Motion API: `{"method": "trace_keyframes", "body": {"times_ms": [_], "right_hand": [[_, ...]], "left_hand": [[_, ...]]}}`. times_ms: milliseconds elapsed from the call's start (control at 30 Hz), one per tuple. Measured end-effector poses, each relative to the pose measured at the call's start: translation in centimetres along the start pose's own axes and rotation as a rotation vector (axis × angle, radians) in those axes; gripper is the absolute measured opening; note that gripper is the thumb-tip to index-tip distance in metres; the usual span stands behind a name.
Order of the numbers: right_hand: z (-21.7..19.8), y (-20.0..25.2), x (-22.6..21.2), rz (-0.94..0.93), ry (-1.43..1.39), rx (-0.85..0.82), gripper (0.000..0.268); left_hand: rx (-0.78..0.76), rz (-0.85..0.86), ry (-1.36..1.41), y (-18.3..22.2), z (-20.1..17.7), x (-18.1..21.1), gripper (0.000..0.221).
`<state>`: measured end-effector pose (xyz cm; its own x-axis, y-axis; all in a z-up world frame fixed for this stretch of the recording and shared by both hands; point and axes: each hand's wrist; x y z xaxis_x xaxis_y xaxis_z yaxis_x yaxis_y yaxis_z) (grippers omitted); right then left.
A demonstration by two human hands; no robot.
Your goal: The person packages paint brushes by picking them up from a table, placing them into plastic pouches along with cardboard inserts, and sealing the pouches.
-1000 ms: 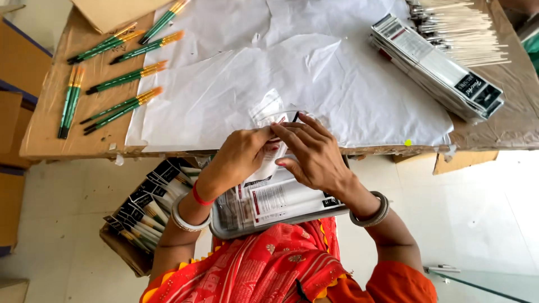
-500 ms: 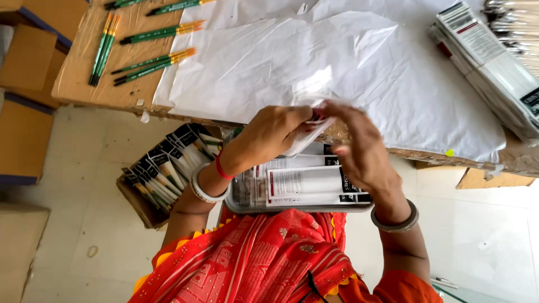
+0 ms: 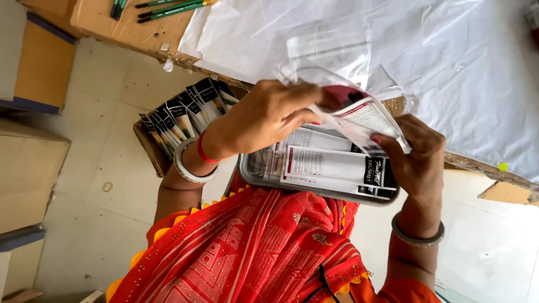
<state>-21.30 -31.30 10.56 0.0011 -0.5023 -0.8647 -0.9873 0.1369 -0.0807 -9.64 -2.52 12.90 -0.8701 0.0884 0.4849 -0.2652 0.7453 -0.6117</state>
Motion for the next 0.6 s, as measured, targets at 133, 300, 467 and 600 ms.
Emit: {"method": "trace_keyframes", "body": {"times_ms": [133, 300, 467, 600], "right_hand": [[-1.7, 1.7, 3.9, 0.047, 0.057, -0.041, 0.021], [2.7, 0.6, 4.2, -0.113, 0.526, -0.207, 0.058], [3.4, -0.6, -3.0, -0.153, 0.102, -0.121, 0.04], [7.4, -3.5, -3.0, -0.304, -0.22, -0.107, 0.034]], "left_hand": [[0.019, -0.069, -0.245, 1.1, -4.5, 3.5, 0.042], [0.239, -0.108, -0.121, 2.7, -5.2, 2.2, 0.057], [0.284, -0.124, 0.13, 3.4, 1.3, -1.8, 0.037], [0.349, -0.122, 0.55, 2.4, 2.4, 1.3, 0.042]]}}
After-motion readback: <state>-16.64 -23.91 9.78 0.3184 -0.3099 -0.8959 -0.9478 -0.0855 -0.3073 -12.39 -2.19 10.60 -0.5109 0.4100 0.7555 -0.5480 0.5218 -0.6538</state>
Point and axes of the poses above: each hand's wrist, its own y-axis away from the middle knuckle, its own z-axis out of the palm, x = y × z, and after that the axes turned 12 degrees about z, right-handed
